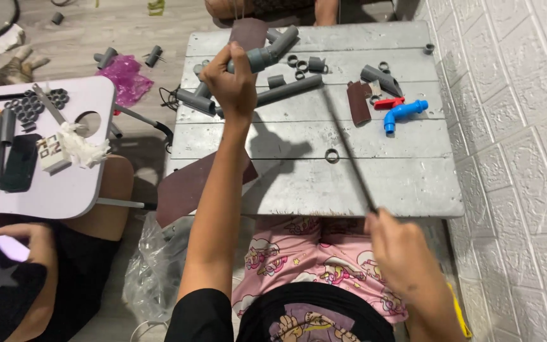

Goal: Assembling a structure from PVC pipes by sanding the ends and fitting them into connectors.

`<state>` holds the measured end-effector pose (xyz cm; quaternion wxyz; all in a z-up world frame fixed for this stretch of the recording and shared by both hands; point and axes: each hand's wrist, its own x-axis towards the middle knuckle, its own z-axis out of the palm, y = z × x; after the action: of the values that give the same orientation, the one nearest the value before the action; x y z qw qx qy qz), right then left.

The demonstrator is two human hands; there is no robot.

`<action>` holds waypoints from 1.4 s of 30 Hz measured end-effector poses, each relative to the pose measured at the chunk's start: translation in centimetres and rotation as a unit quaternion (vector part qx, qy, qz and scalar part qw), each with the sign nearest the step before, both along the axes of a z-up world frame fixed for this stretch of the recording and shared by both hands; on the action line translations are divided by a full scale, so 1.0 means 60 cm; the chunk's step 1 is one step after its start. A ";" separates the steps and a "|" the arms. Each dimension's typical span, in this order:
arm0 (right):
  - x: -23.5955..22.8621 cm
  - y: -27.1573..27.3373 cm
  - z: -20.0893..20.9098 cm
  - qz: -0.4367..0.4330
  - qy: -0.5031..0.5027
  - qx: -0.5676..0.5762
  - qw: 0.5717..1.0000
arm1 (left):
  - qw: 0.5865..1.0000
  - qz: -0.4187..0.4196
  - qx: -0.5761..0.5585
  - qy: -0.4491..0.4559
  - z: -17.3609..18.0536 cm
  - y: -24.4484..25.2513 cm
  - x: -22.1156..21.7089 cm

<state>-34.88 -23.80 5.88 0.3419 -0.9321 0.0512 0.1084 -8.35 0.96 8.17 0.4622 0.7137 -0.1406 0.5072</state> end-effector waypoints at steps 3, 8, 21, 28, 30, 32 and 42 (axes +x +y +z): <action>0.065 -0.010 0.000 0.015 -0.075 0.009 0.997 | 0.990 -0.101 -0.091 0.032 0.003 -0.010 -0.002; 0.215 -0.014 0.021 0.050 -0.232 -0.094 0.967 | 0.908 -0.288 -0.235 0.194 -0.048 -0.025 0.015; 0.414 0.028 -0.018 0.090 -0.361 0.267 0.889 | 0.732 -0.491 -0.358 0.309 -0.104 -0.032 0.017; 0.402 0.030 -0.049 0.118 -0.374 0.298 0.871 | 0.745 -0.483 -0.292 0.356 -0.143 -0.060 0.014; 0.402 0.029 -0.054 0.127 -0.364 0.305 0.871 | 0.748 -0.478 -0.282 0.366 -0.148 -0.065 0.014; 0.403 0.030 -0.056 0.129 -0.364 0.267 0.883 | 0.753 -0.478 -0.263 0.369 -0.154 -0.068 0.013; 0.415 0.021 -0.074 0.152 -0.356 0.288 0.876 | 0.734 -0.490 -0.261 0.391 -0.150 -0.057 0.018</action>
<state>-9.97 -22.53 1.46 0.5694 -0.7646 -0.2498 -0.1696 -7.29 -2.47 -0.83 0.8291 0.5326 -0.1399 -0.0962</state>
